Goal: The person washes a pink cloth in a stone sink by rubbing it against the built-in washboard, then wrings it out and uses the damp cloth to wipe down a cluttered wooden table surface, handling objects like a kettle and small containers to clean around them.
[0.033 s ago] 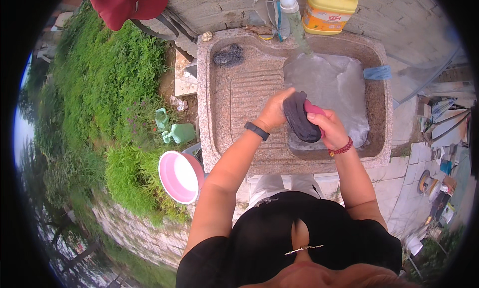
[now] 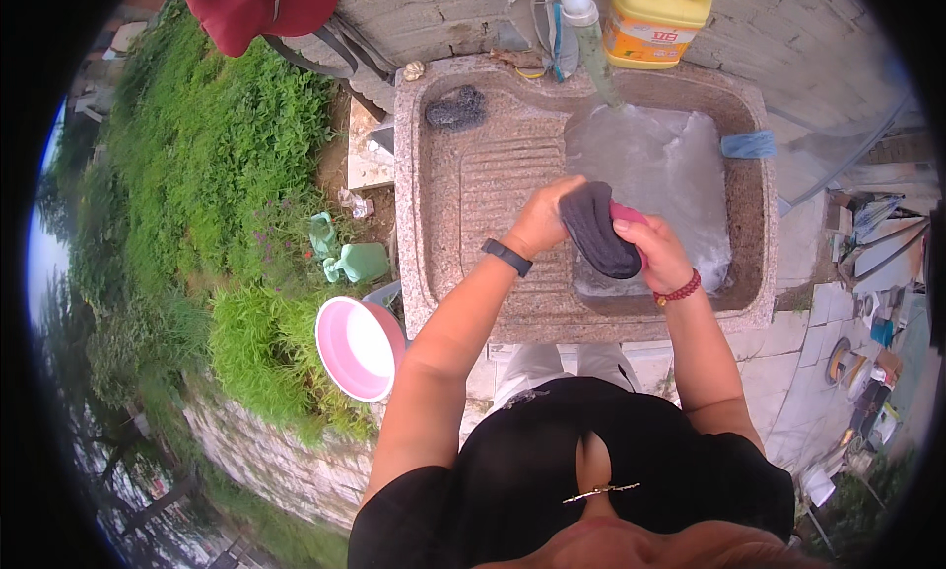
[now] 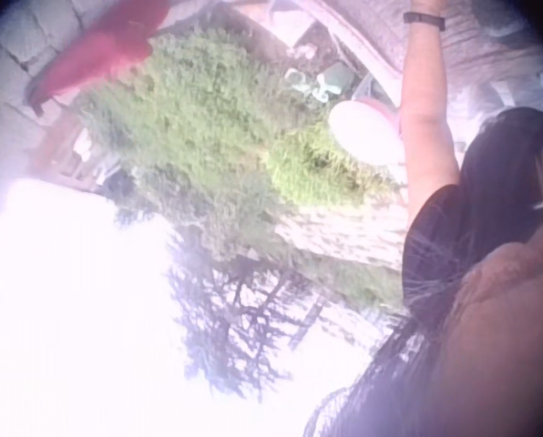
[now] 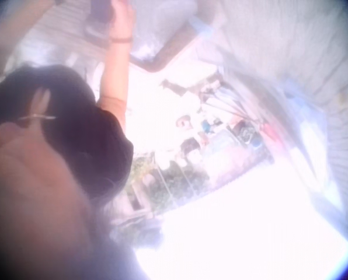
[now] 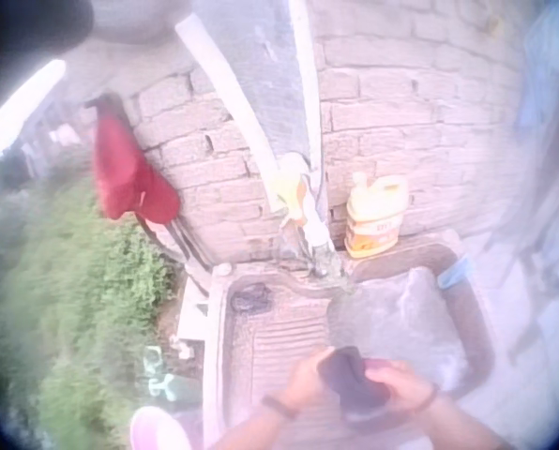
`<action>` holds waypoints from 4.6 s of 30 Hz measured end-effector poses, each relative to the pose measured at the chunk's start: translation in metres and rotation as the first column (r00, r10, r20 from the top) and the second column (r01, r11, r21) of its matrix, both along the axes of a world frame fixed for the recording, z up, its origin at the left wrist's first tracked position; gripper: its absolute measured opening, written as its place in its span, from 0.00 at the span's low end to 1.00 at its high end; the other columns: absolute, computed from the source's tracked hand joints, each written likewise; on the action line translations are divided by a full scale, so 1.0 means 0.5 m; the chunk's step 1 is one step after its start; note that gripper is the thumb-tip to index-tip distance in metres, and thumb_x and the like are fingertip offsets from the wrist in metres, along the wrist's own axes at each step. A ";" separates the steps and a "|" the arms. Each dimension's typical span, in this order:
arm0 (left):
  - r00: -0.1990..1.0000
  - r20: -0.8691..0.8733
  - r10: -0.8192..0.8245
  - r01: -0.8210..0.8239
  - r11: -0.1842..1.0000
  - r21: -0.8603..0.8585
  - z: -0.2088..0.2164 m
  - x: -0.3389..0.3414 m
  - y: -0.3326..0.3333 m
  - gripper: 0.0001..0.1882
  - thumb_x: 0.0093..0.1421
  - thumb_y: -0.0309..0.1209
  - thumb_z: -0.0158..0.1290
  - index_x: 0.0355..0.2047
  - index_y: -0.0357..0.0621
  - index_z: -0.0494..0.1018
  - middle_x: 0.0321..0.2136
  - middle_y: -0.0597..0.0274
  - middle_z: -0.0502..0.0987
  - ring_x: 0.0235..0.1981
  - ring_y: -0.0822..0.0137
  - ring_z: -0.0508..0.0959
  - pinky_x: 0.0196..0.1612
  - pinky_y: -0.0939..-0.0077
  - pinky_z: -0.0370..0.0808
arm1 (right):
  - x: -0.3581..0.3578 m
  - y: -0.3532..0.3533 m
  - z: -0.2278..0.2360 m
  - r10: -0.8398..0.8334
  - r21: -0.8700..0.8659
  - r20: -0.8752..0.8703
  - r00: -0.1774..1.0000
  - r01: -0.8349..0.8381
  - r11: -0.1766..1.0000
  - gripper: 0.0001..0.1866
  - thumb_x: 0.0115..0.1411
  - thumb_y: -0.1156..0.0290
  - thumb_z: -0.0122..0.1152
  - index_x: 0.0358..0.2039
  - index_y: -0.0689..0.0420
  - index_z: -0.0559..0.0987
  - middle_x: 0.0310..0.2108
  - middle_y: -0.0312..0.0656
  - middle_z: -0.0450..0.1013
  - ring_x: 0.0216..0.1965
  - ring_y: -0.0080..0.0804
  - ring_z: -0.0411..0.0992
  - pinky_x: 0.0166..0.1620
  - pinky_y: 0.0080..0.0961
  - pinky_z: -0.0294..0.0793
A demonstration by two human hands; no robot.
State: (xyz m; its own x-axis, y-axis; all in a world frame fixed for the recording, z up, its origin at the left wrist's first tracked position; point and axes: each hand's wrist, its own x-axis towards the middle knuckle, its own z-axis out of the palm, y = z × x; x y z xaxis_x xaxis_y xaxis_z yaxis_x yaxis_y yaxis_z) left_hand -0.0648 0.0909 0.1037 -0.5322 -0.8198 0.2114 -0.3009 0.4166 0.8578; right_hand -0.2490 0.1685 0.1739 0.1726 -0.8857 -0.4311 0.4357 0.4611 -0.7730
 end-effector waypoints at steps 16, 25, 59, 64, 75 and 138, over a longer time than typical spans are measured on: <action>0.856 0.439 0.272 -0.413 0.871 0.265 0.004 0.086 0.038 0.28 0.47 0.24 0.58 0.49 0.30 0.62 0.37 0.43 0.73 0.37 0.49 0.77 0.38 0.61 0.75 | 0.190 -0.016 -0.208 -0.053 0.319 0.580 0.813 -0.167 0.933 0.25 0.56 0.52 0.64 0.51 0.47 0.73 0.52 0.35 0.70 0.55 0.34 0.66 0.56 0.50 0.64; 0.776 0.607 0.172 -0.232 0.972 0.022 0.004 0.085 0.156 0.35 0.49 0.31 0.53 0.54 0.26 0.54 0.58 0.24 0.51 0.61 0.32 0.53 0.61 0.39 0.51 | 0.229 -0.013 -0.251 -0.179 0.391 0.585 0.791 -0.082 0.917 0.22 0.57 0.60 0.63 0.51 0.52 0.73 0.51 0.38 0.71 0.53 0.32 0.69 0.58 0.33 0.66; 0.981 -0.180 0.076 -0.022 0.958 0.285 0.071 0.147 -0.035 0.15 0.36 0.30 0.64 0.24 0.37 0.73 0.22 0.56 0.75 0.26 0.65 0.76 0.31 0.74 0.72 | 0.254 -0.067 -0.057 0.397 0.202 0.191 0.897 -0.432 0.879 0.15 0.51 0.65 0.61 0.35 0.60 0.71 0.21 0.39 0.66 0.16 0.25 0.63 0.13 0.21 0.61; 0.958 -0.103 0.269 -0.264 0.963 0.057 -0.049 0.099 0.001 0.11 0.35 0.28 0.61 0.19 0.39 0.71 0.19 0.54 0.73 0.25 0.52 0.74 0.30 0.64 0.71 | 0.249 -0.043 -0.233 0.219 0.091 -0.133 0.967 -0.209 0.974 0.15 0.49 0.68 0.67 0.34 0.58 0.73 0.22 0.38 0.70 0.16 0.27 0.68 0.13 0.22 0.64; 0.987 -0.044 0.154 -0.146 0.978 0.147 0.076 0.146 0.011 0.22 0.41 0.39 0.67 0.28 0.41 0.68 0.22 0.54 0.73 0.26 0.55 0.75 0.32 0.66 0.71 | 0.238 -0.038 -0.150 0.389 0.099 0.389 0.836 -0.457 0.884 0.20 0.52 0.77 0.60 0.47 0.61 0.70 0.38 0.44 0.70 0.30 0.31 0.71 0.25 0.25 0.72; 0.709 0.197 0.678 -0.700 0.641 0.313 -0.070 0.096 -0.028 0.04 0.46 0.26 0.56 0.21 0.38 0.75 0.23 0.45 0.76 0.28 0.47 0.78 0.33 0.59 0.75 | 0.295 -0.110 -0.373 0.011 -0.118 -0.805 0.594 -0.178 0.977 0.20 0.59 0.64 0.56 0.47 0.65 0.72 0.43 0.49 0.75 0.44 0.36 0.73 0.44 0.30 0.71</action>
